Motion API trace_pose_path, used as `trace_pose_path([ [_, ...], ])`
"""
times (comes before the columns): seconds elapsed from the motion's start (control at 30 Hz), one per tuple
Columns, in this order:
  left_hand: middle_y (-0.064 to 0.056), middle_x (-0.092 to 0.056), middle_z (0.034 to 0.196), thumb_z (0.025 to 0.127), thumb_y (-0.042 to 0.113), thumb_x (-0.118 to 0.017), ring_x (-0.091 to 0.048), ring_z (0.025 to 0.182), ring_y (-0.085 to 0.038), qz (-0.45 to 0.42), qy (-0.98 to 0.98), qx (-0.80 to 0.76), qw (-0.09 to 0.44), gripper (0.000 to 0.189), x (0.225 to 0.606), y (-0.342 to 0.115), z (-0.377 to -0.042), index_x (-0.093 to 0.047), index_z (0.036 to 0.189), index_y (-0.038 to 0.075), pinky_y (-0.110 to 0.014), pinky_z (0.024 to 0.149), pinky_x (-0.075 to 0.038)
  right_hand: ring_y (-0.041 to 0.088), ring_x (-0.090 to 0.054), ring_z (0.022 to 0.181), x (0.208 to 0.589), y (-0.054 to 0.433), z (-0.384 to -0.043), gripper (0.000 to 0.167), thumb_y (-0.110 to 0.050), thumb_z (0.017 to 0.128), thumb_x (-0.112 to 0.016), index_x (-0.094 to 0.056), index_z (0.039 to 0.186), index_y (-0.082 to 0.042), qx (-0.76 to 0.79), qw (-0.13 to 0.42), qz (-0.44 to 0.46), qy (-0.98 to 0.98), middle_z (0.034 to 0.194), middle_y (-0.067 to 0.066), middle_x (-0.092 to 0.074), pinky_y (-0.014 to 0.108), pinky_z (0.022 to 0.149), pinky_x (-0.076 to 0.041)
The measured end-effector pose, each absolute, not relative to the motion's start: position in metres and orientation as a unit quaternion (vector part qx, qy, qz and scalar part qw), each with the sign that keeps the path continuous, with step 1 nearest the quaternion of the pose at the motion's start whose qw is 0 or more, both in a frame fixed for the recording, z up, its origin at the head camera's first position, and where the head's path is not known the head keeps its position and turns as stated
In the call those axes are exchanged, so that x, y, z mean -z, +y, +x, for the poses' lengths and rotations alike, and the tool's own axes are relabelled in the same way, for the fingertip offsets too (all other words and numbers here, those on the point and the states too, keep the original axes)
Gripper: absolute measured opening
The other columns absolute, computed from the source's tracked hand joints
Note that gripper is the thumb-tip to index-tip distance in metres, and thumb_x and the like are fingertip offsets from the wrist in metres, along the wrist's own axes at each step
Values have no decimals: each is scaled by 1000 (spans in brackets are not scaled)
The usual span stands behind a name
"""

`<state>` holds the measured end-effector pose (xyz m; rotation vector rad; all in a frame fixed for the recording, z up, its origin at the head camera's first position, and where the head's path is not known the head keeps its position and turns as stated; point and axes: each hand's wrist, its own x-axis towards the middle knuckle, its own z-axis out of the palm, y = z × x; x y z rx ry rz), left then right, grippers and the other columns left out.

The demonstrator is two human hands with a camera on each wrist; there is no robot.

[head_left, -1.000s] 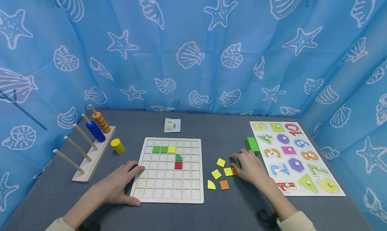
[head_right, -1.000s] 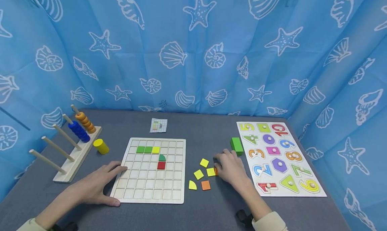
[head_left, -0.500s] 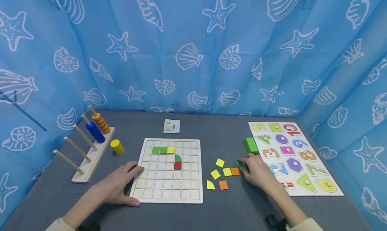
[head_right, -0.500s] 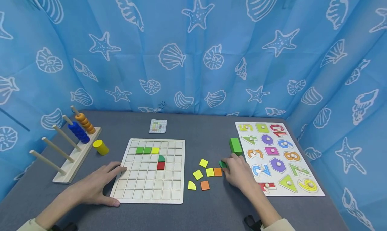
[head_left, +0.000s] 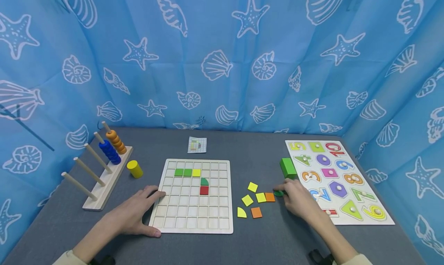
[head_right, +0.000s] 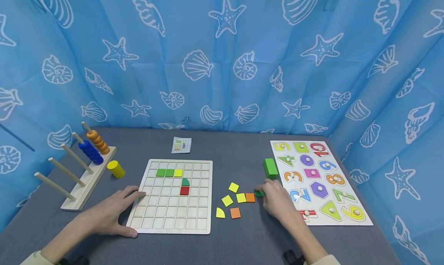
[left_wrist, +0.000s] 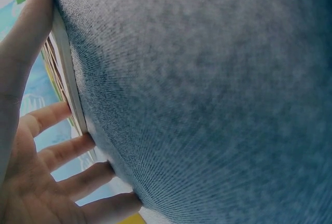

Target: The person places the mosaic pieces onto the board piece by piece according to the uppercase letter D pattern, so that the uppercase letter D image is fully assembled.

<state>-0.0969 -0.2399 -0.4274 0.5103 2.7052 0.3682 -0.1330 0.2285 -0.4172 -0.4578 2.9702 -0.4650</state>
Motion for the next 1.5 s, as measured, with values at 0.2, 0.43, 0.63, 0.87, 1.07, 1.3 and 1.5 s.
trace_pose_path([
  [0.2, -19, -44, 152, 60, 80, -80, -51, 134, -44, 177, 958, -129, 183, 112, 427, -240, -96, -47, 148, 18, -68, 103, -48, 13, -54, 79, 415, 232, -129, 37, 17, 78, -62, -81, 101, -6, 173, 52, -166, 969, 90, 4, -68, 24, 62, -39],
  [0.43, -19, -44, 153, 60, 80, -79, -51, 134, -45, 176, 959, -128, 184, 112, 427, -240, -96, -48, 148, 18, -68, 103, -48, 16, -63, 88, 410, 232, -128, 27, -6, 83, -81, -78, 110, -7, 156, 48, -160, 974, 100, 6, -72, 37, 72, -57],
  [0.63, -19, -44, 152, 61, 80, -79, -51, 134, -44, 180, 958, -130, 180, 112, 427, -240, -97, -48, 148, 18, -68, 103, -48, 16, -63, 86, 413, 231, -129, 26, -20, 84, -84, -79, 106, -8, 149, 58, -145, 976, 97, 4, -71, 40, 73, -57],
  [0.87, -19, -45, 152, 61, 78, -80, -51, 134, -44, 180, 958, -128, 181, 111, 426, -240, -97, -48, 147, 18, -68, 103, -48, 17, -64, 87, 414, 231, -127, 31, -16, 83, -84, -76, 111, -5, 161, 45, -142, 976, 99, 6, -72, 42, 74, -56],
  [1.07, -19, -45, 152, 61, 78, -80, -51, 134, -44, 181, 958, -128, 179, 111, 427, -240, -97, -48, 148, 17, -67, 103, -48, 17, -61, 85, 414, 229, -126, 25, -14, 84, -82, -77, 106, -4, 161, 52, -126, 978, 96, 6, -71, 40, 72, -55],
  [1.3, -19, -44, 152, 62, 76, -82, -51, 133, -45, 191, 957, -124, 180, 111, 426, -239, -97, -47, 149, 17, -68, 102, -48, 15, -54, 81, 414, 228, -126, 22, -12, 84, -80, -78, 104, -2, 177, 52, -117, 976, 93, 7, -69, 33, 67, -48],
  [1.5, -20, -44, 152, 62, 76, -82, -51, 133, -45, 191, 957, -126, 181, 111, 425, -239, -97, -46, 149, 17, -68, 101, -48, 16, -51, 80, 411, 222, -126, 21, -10, 83, -77, -78, 102, -2, 209, 48, -117, 970, 91, 6, -67, 30, 66, -45],
])
